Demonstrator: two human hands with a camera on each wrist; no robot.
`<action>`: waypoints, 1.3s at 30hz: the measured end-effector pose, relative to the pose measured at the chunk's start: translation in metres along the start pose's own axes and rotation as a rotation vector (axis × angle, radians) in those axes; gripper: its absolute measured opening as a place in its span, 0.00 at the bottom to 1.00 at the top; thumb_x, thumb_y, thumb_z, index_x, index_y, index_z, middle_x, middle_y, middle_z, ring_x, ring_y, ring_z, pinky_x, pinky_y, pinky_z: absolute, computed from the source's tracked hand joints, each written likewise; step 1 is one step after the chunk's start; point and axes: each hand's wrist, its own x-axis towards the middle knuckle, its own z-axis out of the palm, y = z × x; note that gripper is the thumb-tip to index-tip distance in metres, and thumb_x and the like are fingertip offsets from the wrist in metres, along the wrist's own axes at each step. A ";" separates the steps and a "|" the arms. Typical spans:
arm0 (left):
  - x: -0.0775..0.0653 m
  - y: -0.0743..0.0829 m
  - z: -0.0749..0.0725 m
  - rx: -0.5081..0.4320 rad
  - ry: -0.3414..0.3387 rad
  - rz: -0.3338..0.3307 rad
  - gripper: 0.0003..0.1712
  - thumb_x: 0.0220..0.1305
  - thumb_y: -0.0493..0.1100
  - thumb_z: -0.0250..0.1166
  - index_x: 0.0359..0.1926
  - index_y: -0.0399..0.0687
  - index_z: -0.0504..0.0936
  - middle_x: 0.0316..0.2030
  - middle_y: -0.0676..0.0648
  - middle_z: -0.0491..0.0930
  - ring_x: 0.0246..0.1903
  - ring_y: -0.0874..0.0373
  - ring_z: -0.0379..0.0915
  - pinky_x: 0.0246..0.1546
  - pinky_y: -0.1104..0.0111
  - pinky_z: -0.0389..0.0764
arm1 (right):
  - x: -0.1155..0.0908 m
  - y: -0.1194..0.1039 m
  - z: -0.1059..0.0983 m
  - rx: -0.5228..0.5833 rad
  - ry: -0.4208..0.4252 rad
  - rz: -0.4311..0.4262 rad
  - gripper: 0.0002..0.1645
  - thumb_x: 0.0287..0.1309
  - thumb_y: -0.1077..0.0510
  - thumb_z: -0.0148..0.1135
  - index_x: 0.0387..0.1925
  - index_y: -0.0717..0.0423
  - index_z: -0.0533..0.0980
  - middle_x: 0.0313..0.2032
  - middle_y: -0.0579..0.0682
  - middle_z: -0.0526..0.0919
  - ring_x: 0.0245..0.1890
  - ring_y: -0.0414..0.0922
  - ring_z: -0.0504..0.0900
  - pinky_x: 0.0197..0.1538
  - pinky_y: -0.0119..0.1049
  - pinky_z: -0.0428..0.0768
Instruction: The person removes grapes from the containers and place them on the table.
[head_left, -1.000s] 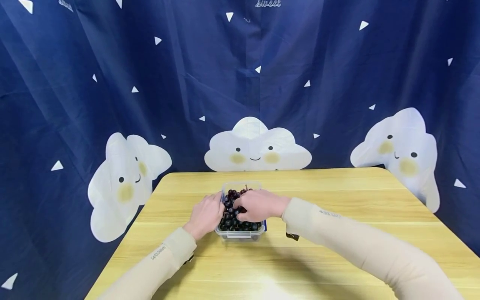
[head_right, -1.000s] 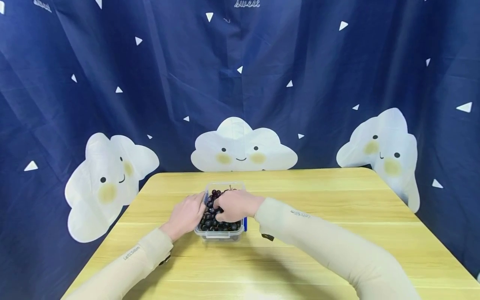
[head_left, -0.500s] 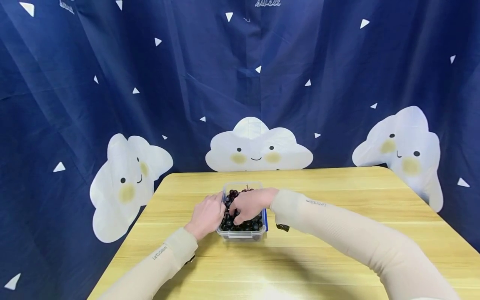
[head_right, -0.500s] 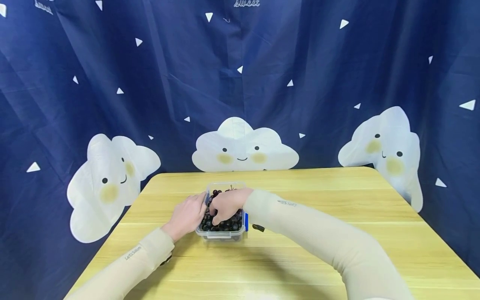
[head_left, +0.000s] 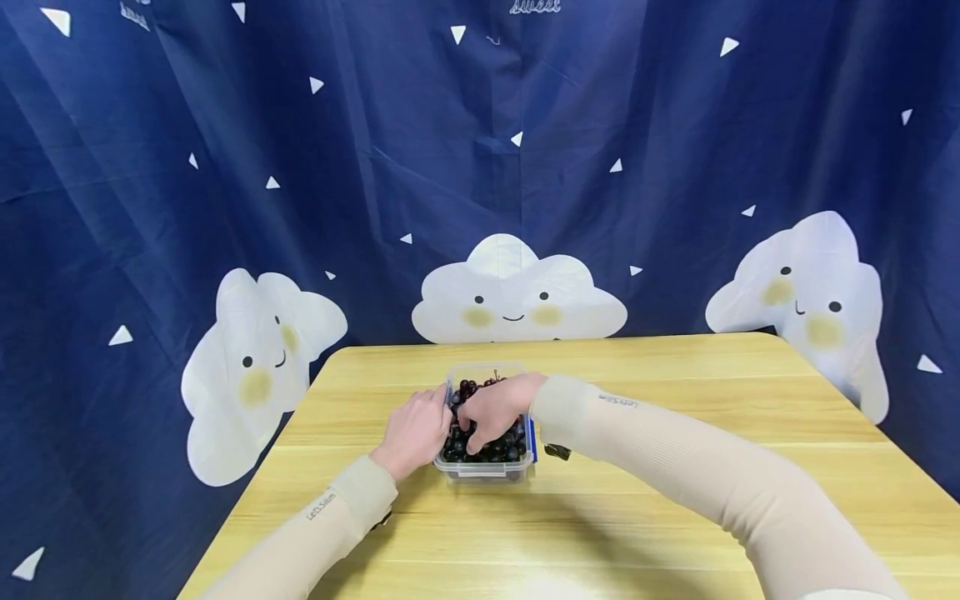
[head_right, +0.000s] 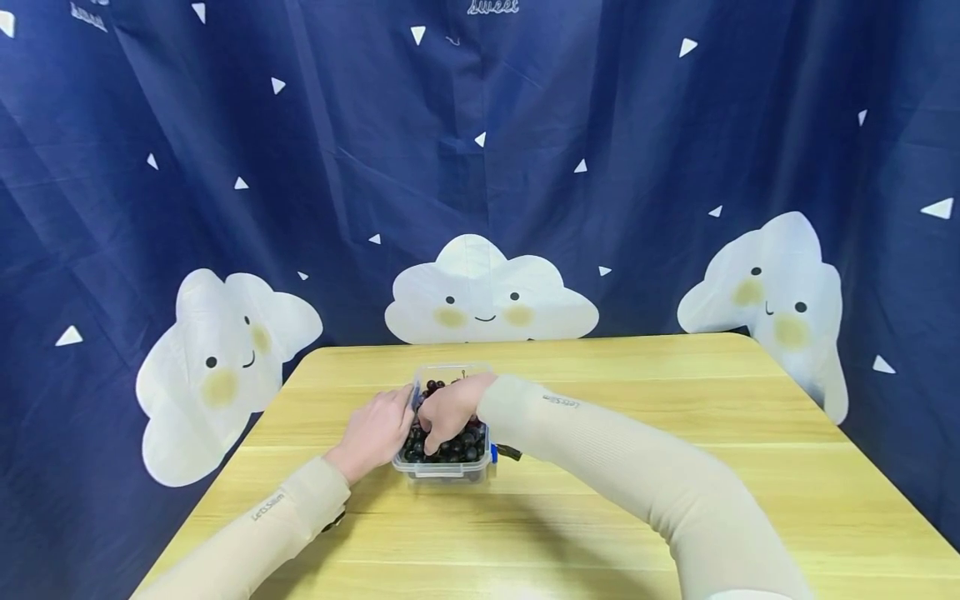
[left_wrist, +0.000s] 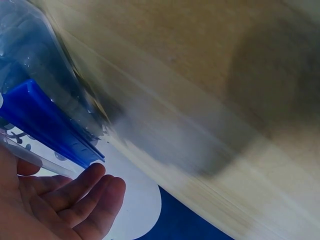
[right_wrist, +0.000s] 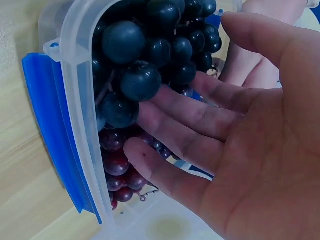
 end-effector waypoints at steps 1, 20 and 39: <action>0.000 0.000 0.000 0.003 0.001 0.001 0.23 0.73 0.43 0.51 0.64 0.41 0.76 0.46 0.41 0.85 0.48 0.45 0.81 0.38 0.45 0.84 | 0.000 0.000 0.000 0.003 -0.001 0.000 0.29 0.64 0.36 0.61 0.61 0.44 0.75 0.58 0.43 0.80 0.58 0.40 0.78 0.61 0.39 0.76; 0.002 0.000 0.003 0.012 0.012 0.012 0.20 0.74 0.44 0.52 0.60 0.41 0.77 0.45 0.41 0.85 0.48 0.45 0.81 0.38 0.46 0.84 | 0.004 0.002 0.014 0.100 0.065 -0.009 0.29 0.61 0.42 0.68 0.57 0.51 0.73 0.45 0.42 0.80 0.43 0.36 0.77 0.51 0.35 0.78; 0.002 0.001 0.001 0.003 -0.020 -0.021 0.23 0.75 0.44 0.51 0.65 0.42 0.75 0.48 0.40 0.84 0.51 0.44 0.80 0.42 0.44 0.83 | 0.007 0.000 0.018 0.189 0.094 -0.019 0.36 0.62 0.44 0.67 0.66 0.55 0.69 0.49 0.44 0.82 0.49 0.38 0.80 0.58 0.36 0.77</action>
